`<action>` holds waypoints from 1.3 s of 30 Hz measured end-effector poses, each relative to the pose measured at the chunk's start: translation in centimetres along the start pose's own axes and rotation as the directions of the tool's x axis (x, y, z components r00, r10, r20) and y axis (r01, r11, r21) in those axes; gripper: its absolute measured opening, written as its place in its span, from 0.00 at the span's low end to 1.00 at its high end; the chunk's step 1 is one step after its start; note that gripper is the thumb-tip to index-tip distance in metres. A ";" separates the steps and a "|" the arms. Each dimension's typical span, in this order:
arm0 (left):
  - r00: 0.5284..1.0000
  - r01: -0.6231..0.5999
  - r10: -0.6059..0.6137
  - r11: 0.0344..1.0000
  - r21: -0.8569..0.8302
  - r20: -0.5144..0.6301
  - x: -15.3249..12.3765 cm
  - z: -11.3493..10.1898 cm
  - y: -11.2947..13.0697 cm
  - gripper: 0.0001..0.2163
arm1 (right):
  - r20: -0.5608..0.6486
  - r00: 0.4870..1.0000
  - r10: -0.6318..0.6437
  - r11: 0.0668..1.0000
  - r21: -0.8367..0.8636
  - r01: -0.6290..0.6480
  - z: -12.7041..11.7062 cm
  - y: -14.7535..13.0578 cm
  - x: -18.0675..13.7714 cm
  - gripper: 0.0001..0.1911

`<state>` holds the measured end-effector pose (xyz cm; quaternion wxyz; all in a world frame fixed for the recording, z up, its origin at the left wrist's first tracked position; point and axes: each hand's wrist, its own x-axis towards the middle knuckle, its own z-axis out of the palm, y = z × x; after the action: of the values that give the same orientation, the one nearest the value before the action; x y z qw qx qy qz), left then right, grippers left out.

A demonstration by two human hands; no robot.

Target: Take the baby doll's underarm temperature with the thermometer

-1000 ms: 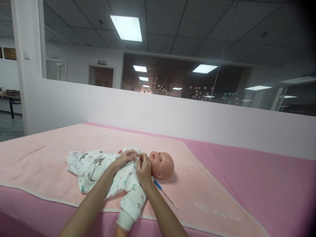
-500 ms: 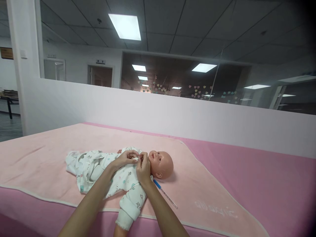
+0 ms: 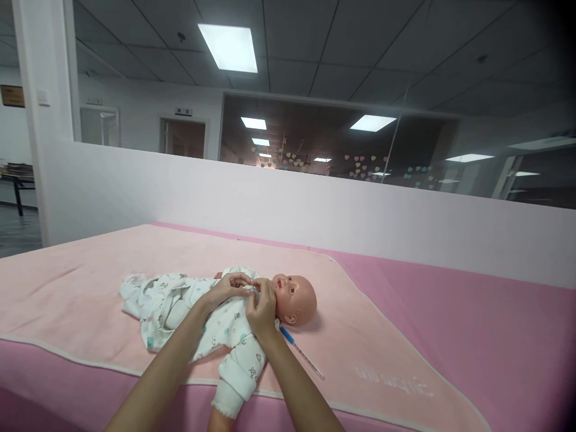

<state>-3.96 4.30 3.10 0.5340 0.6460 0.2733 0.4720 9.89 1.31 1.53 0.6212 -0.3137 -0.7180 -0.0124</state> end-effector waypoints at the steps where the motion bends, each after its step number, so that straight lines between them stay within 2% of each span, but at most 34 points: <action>1: 1.000 0.001 -0.002 1.000 -0.013 0.000 0.0 0.1 0.0 0.14 | 0.022 1.000 -0.022 1.000 -0.013 0.022 -0.1 -0.1 0.0 0.10; 7: 0.999 -0.019 0.017 0.998 -0.058 -0.039 -0.3 0.5 0.6 0.11 | 0.097 0.995 -0.025 0.997 -0.074 0.032 -0.2 -0.4 0.1 0.10; 10: 0.999 -0.021 0.019 0.999 -0.038 -0.042 -0.3 0.6 0.8 0.11 | 0.068 0.998 -0.007 0.997 -0.075 0.012 0.0 -0.4 0.1 0.09; 13: 0.999 -0.028 0.029 0.999 0.033 -0.042 -0.5 0.8 1.0 0.11 | 0.012 1.000 0.028 0.997 -0.076 -0.027 0.2 -0.2 0.0 0.10; 16: 0.999 -0.027 0.032 0.983 0.180 -0.024 -1.1 1.0 1.5 0.09 | 0.010 0.999 0.042 0.995 -0.090 -0.041 0.2 -0.1 0.0 0.13; 19: 1.000 -0.008 0.010 0.950 0.313 -0.007 -2.1 0.6 2.0 0.09 | 0.106 0.994 -0.012 0.992 -0.120 0.025 0.0 -0.2 0.1 0.15; 24: 1.000 0.010 -0.002 0.936 0.353 -0.021 -3.6 -0.9 1.3 0.10 | 0.286 0.950 -0.126 0.974 -0.146 0.173 -0.5 -0.9 0.2 0.08; 26: 0.997 -0.004 0.036 0.918 0.396 -0.074 -3.9 -1.0 0.8 0.08 | 0.327 0.935 -0.134 0.971 -0.146 0.190 -0.6 -1.2 0.3 0.06; 29: 0.967 -0.054 0.176 0.844 0.533 -0.182 -4.3 -0.3 0.3 0.04 | 0.375 0.916 -0.139 0.969 -0.140 0.205 -0.8 -1.6 0.4 0.09; 32: 0.936 -0.092 0.283 0.770 0.631 -0.209 -4.7 0.6 0.7 0.02 | 0.376 0.917 -0.131 0.970 -0.142 0.196 -0.9 -1.7 0.4 0.10; 34: 0.947 -0.092 0.263 0.775 0.625 -0.186 -4.9 0.8 1.2 0.03 | 0.353 0.928 -0.118 0.973 -0.144 0.178 -0.8 -1.5 0.3 0.08; 39: 0.995 -0.019 0.059 0.894 0.449 -0.077 -5.3 0.0 1.9 0.11 | 0.289 0.955 -0.068 0.984 -0.137 0.111 -0.3 -0.8 0.2 0.07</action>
<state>-6.39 -0.78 3.24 0.3490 0.7353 0.3848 0.4353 9.79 0.61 2.03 0.4850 -0.3258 -0.8100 -0.0503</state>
